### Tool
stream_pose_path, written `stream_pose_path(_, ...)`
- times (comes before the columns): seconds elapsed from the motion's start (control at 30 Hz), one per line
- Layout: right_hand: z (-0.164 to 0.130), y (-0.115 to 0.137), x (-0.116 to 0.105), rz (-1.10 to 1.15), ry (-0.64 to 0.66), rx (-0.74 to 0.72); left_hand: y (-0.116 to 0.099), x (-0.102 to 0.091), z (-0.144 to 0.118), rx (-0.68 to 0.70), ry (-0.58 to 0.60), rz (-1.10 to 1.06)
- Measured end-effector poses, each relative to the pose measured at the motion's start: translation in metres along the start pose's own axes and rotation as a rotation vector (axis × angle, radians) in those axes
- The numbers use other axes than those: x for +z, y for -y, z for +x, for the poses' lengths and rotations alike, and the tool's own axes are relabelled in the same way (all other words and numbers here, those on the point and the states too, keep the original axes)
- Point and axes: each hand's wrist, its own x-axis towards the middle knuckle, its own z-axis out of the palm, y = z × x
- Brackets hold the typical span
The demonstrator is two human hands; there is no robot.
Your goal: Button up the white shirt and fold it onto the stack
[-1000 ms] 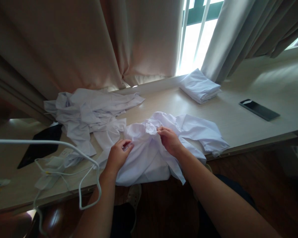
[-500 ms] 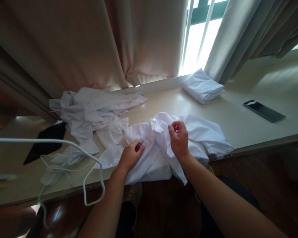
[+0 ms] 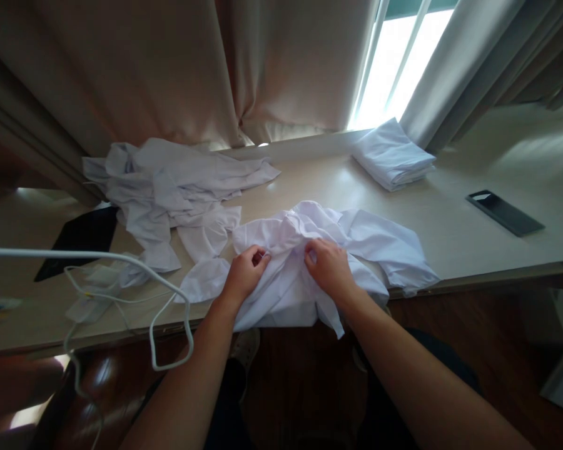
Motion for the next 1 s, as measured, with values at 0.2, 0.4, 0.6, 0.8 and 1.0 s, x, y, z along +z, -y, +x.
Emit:
stream_pose_path(0.2, 0.005, -0.020, -0.003, -0.123, -0.122, 0.025, -0.002, 0.003, -0.004, 0.001, -0.008, -0.025)
stream_pose_path(0.4, -0.001, 0.004, -0.002, -0.021, -0.182, -0.137, -0.011, 0.000, -0.012, -0.008, -0.093, -0.138)
stream_pose_path(0.6, -0.003, 0.003, 0.023, -0.018, 0.010, -0.082, -0.013, 0.000, -0.011, -0.045, -0.144, -0.256)
stream_pose_path(0.8, 0.003, -0.014, 0.029, -0.286, 0.009, 0.055, -0.011, 0.004, -0.008, -0.073, -0.143, -0.399)
stream_pose_path(1.0, 0.006, -0.022, 0.024, -0.273, 0.063, 0.027, -0.006, 0.006, -0.007, -0.093, -0.139, -0.427)
